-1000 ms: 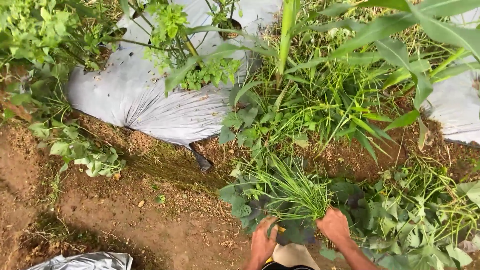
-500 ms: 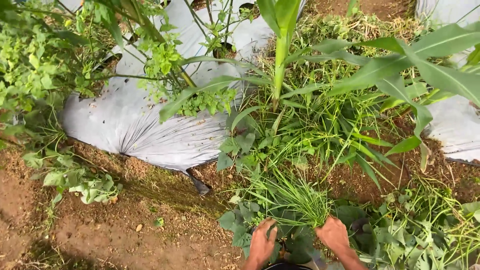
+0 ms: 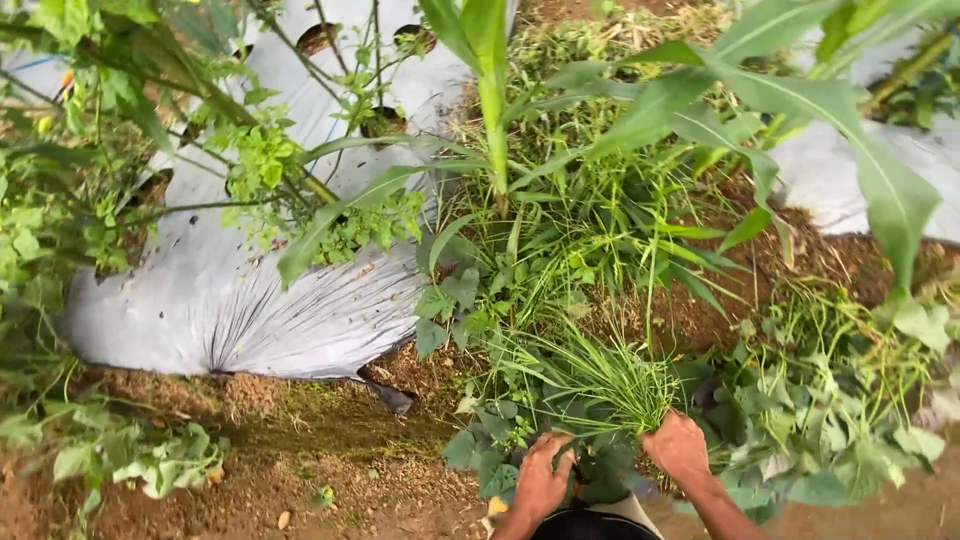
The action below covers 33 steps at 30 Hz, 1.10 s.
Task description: The person pulls weeds by hand from the base of corn plants and other crops in a garden bed covered with white plastic sheeting. They gather the uprooted weeds into a bundle and continue clearing the area around the plants.
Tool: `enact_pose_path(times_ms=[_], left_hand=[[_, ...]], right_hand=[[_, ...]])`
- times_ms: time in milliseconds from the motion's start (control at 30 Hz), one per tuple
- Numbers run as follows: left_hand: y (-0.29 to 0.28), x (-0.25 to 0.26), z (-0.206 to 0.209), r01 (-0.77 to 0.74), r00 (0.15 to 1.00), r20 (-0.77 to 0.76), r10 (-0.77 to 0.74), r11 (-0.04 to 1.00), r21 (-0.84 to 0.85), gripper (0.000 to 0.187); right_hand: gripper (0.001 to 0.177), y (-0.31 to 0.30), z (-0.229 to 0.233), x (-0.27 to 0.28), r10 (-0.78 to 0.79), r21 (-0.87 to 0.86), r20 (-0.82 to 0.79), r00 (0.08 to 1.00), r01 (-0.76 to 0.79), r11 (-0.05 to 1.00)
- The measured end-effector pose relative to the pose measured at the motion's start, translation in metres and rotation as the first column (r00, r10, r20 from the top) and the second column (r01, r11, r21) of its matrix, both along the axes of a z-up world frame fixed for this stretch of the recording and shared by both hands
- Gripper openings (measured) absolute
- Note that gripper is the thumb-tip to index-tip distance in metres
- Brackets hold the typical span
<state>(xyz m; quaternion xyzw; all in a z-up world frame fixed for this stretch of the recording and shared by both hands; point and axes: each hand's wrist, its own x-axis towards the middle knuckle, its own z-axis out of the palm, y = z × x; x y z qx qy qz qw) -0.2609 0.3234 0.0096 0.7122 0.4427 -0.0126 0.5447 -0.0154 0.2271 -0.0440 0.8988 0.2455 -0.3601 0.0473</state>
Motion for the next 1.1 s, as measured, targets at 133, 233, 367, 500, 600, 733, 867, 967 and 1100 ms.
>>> enact_pose_path(times_ms=[133, 233, 367, 500, 600, 733, 867, 967, 1100], left_hand=[[-0.006, -0.042, -0.006, -0.007, 0.996, 0.093, 0.001, 0.998, 0.063, 0.041], [-0.015, -0.068, -0.012, 0.017, 0.999, 0.029, -0.018, 0.999, 0.043, 0.041], [-0.027, -0.089, -0.032, 0.078, 0.996, -0.048, -0.078, 0.997, -0.004, 0.041], [-0.025, -0.098, -0.034, 0.080, 0.996, -0.027, -0.080, 0.997, -0.006, 0.040], [-0.017, -0.095, -0.041, 0.082, 0.996, -0.023, -0.081, 0.996, 0.036, 0.039], [-0.008, -0.082, -0.034, 0.057, 0.998, -0.032, -0.056, 0.997, 0.044, 0.041], [0.018, -0.044, 0.012, -0.032, 0.996, -0.081, 0.032, 0.999, 0.002, 0.039], [0.035, -0.024, -0.030, -0.047, 0.997, 0.075, 0.029, 0.967, 0.250, 0.044], [0.074, 0.033, -0.004, -0.091, 0.994, 0.073, 0.076, 0.968, 0.234, 0.040]], right_hand=[[0.051, -0.021, 0.010, -0.040, -0.063, 0.010, -0.014, 0.998, 0.063, 0.998], [0.043, -0.032, 0.015, -0.061, -0.121, 0.059, -0.024, 0.992, 0.123, 0.991], [0.029, -0.042, 0.019, -0.084, -0.170, 0.162, -0.024, 0.985, 0.171, 0.972], [0.040, -0.036, 0.019, -0.090, -0.177, 0.071, -0.030, 0.984, 0.178, 0.981], [0.047, -0.019, 0.023, -0.082, -0.123, 0.025, -0.030, 0.992, 0.124, 0.992], [0.036, 0.002, 0.012, -0.069, 0.010, 0.004, 0.000, 1.000, -0.010, 1.000], [0.052, 0.022, -0.042, -0.036, 0.331, -0.005, 0.090, 0.939, -0.332, 0.943], [0.044, 0.052, -0.059, -0.008, 0.401, 0.078, 0.197, 0.895, -0.422, 0.903], [0.063, 0.115, -0.033, 0.030, 0.544, 0.061, 0.167, 0.822, -0.559, 0.827]])
